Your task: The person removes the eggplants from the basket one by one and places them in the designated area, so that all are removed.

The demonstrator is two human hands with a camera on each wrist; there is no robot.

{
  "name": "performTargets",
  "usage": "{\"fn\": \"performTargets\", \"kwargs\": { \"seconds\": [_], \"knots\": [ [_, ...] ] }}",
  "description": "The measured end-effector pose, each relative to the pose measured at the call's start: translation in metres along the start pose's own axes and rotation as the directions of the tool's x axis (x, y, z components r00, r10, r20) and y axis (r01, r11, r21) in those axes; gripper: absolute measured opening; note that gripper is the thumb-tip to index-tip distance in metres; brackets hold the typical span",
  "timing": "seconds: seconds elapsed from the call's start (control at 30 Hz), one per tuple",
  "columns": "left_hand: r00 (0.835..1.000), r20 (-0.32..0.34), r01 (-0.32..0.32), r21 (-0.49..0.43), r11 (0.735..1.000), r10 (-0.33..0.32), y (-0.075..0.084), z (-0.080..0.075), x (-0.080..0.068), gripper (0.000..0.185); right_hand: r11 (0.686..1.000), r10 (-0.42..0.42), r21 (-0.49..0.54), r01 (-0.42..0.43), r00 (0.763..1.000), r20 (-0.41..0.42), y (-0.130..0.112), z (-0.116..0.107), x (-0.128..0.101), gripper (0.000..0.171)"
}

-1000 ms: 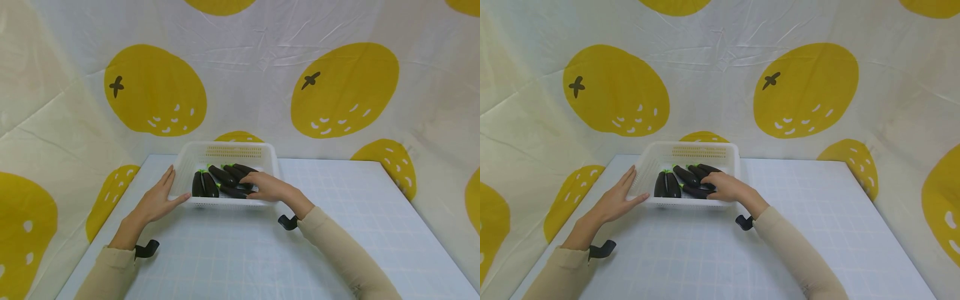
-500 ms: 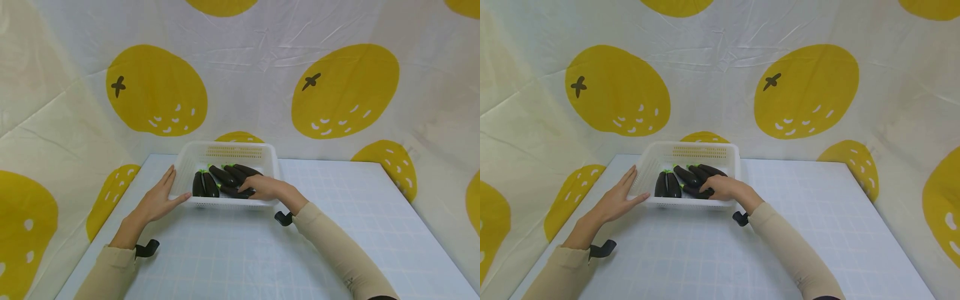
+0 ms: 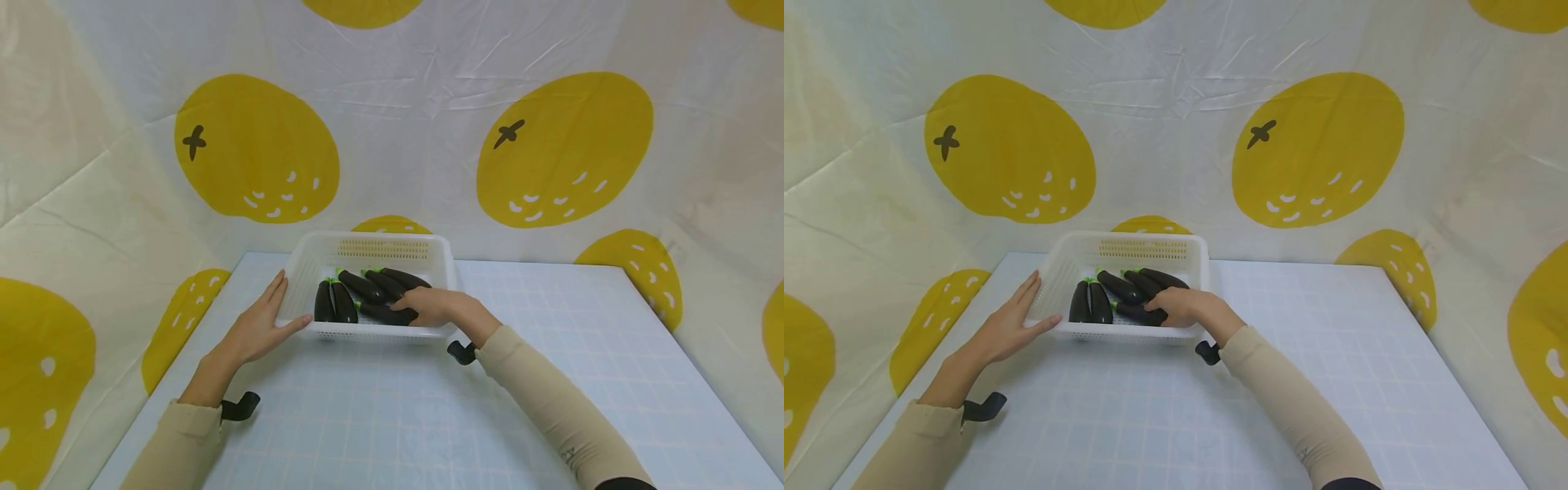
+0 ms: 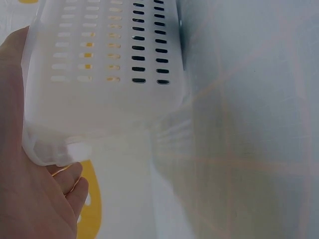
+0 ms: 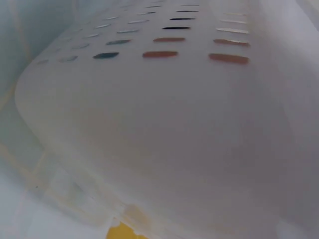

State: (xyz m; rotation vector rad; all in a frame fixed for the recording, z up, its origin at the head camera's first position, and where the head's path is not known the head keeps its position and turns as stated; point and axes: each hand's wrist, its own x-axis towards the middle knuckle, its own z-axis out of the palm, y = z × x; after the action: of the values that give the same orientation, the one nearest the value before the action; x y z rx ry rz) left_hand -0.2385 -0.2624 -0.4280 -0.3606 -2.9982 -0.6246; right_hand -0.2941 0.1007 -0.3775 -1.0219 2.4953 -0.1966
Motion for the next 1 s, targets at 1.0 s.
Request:
{"fn": "performTargets", "kwargs": {
  "seconds": [1.0],
  "knots": [
    [1.0, 0.009, 0.003, -0.016, 1.0, -0.003, -0.001, 0.0, -0.001, 0.11, 0.992, 0.11, -0.057, -0.11, 0.994, -0.006, -0.001, 0.005, 0.016, 0.043]
  ]
}}
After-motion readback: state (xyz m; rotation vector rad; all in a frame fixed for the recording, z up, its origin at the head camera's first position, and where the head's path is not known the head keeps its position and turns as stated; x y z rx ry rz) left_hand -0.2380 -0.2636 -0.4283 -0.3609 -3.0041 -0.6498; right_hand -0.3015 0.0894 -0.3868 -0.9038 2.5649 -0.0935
